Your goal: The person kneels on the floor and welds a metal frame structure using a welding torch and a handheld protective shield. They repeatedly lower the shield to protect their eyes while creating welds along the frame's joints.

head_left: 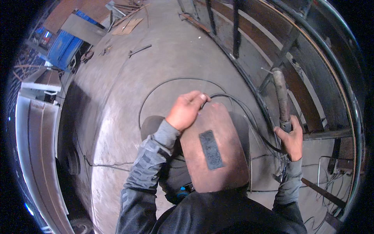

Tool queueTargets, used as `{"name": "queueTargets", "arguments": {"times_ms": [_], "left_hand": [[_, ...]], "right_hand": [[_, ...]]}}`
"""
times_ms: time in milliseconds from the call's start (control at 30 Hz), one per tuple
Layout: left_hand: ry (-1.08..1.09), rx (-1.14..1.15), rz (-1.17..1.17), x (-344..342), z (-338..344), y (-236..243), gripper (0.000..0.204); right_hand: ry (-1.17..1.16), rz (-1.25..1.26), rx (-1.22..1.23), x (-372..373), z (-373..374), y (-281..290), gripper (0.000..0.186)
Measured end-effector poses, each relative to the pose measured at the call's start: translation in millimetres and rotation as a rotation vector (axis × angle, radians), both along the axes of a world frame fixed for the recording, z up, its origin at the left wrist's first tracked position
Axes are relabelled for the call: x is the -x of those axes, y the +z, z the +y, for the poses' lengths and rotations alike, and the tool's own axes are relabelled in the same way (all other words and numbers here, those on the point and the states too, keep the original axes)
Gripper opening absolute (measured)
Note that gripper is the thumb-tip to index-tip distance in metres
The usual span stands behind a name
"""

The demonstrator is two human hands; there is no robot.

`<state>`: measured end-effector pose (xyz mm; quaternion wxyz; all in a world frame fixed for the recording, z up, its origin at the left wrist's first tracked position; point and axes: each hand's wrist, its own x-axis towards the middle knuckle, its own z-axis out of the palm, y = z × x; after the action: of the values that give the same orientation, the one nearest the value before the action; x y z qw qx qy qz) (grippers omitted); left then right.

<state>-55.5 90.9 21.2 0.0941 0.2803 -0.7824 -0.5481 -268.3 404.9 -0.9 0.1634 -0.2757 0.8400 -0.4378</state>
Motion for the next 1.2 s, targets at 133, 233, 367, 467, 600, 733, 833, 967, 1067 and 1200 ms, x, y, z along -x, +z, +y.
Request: {"name": "queueTargets", "arguments": {"times_ms": [133, 233, 367, 467, 600, 733, 833, 967, 1067, 1200], "left_hand": [[0.045, -0.489, 0.062, 4, 10, 38, 0.035], [0.006, -0.671, 0.092, -4, 7, 39, 0.047], [-0.326, -1.042, 0.284, -15, 2, -15, 0.054], [-0.244, -0.865, 0.051, -3, 35, -1, 0.038], [-0.207, -0.856, -0.155, -1, 54, -2, 0.036], [-0.163, -0.87, -0.147, -2, 60, -36, 0.036], [-0.181, -0.904, -0.191, 1, 65, -48, 0.034], [-0.29, -0.913, -0.275, -5, 79, -69, 0.032], [-0.384, -0.929, -0.368, -7, 86, -78, 0.033], [-0.399, -0.573, -0.485, 9, 88, -77, 0.035]], "right_hand": [[-0.019, 0.323, -0.059, 0, 13, -16, 0.051], [0.069, 0.143, 0.127, 3, 8, -31, 0.057], [0.157, -0.43, 0.347, -7, -2, -51, 0.057], [0.138, -0.501, 0.317, -12, -5, -49, 0.059], [0.093, -0.509, 0.396, -17, -15, -59, 0.067], [0.116, -0.565, 0.456, -24, -13, -60, 0.072], [0.119, -0.733, 0.463, -28, -8, -78, 0.07], [0.104, -0.902, 0.517, -30, -5, -86, 0.066], [0.08, -0.888, 0.493, -31, 1, -88, 0.064], [-0.028, -0.495, 0.326, -25, 0, -96, 0.078]]}}
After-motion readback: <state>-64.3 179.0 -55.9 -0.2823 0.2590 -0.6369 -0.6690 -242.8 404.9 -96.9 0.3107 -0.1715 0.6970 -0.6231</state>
